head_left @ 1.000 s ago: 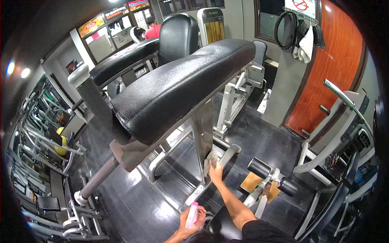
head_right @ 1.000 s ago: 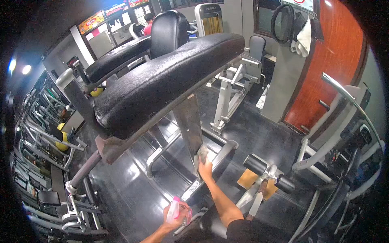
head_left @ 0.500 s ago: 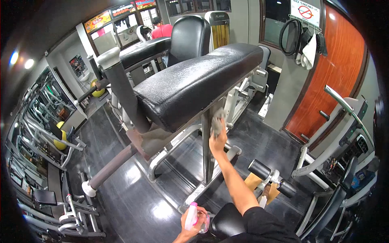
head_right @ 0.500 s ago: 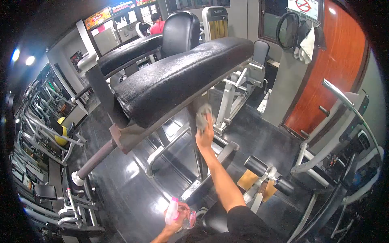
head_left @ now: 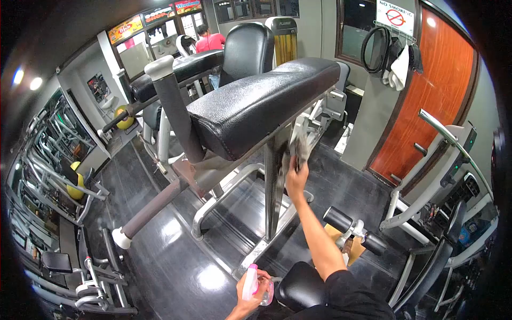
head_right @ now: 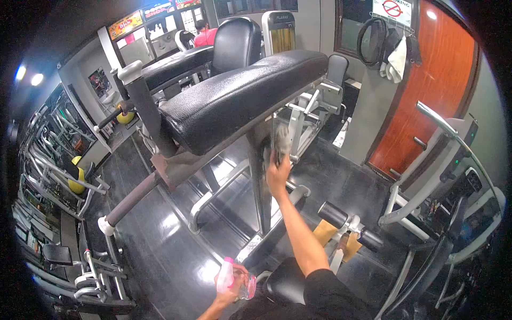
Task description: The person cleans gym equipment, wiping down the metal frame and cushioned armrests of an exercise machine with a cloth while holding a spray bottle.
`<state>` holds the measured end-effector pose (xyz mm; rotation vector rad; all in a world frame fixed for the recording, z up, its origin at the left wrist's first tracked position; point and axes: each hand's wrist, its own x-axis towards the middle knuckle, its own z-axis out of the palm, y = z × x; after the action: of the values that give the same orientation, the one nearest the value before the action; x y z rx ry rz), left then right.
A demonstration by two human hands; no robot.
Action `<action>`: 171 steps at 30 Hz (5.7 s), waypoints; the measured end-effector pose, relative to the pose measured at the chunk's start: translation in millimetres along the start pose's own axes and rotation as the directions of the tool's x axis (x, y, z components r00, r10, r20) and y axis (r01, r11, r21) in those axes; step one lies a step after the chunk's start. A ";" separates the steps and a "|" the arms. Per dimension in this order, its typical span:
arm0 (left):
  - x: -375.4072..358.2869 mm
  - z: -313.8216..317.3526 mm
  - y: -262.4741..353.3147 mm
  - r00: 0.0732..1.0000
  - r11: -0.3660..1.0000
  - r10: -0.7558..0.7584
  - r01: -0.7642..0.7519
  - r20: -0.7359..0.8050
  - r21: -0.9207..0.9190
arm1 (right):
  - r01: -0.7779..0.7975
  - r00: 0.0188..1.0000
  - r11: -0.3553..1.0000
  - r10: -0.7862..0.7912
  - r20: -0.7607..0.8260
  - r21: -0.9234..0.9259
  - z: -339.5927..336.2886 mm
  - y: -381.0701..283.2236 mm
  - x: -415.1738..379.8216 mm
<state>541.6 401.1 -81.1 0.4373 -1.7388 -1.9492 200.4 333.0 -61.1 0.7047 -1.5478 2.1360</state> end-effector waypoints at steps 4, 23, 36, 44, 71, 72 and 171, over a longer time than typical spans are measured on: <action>-0.8 6.6 9.4 0.997 0.999 0.007 -0.011 -0.079 -0.050 | 0.051 0.986 0.990 -0.029 0.162 -0.131 30.8 -4.3 33.7; 62.8 46.1 49.4 0.992 0.990 0.111 -0.105 0.063 -0.096 | -0.004 0.996 0.996 -0.005 0.091 0.089 6.2 -2.8 22.4; 93.1 40.9 20.3 0.999 0.989 0.045 -0.043 0.013 -0.142 | -0.381 0.846 0.867 0.467 0.259 -0.320 -63.0 105.1 -137.3; 98.9 45.2 16.1 0.998 0.993 0.043 -0.038 0.047 -0.111 | -0.429 0.903 0.901 0.427 0.046 0.063 -22.6 53.5 32.2; 94.9 28.6 12.8 0.997 0.992 0.023 -0.032 -0.076 -0.125 | -0.076 0.934 0.950 0.174 0.312 -0.304 2.8 -16.1 91.7; 94.1 25.6 11.3 0.998 0.993 0.017 -0.024 -0.063 -0.115 | 0.004 0.962 0.936 0.092 0.257 -0.352 1.9 -13.7 78.9; 1.1 13.8 15.9 0.999 0.999 -0.024 0.023 -0.038 -0.033 | 0.757 -0.168 0.651 0.108 0.980 0.058 -30.7 120.2 -128.5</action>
<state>535.4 410.8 -63.4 0.4822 -1.6830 -1.9698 225.6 322.0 -237.5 2.4301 -1.9299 0.0883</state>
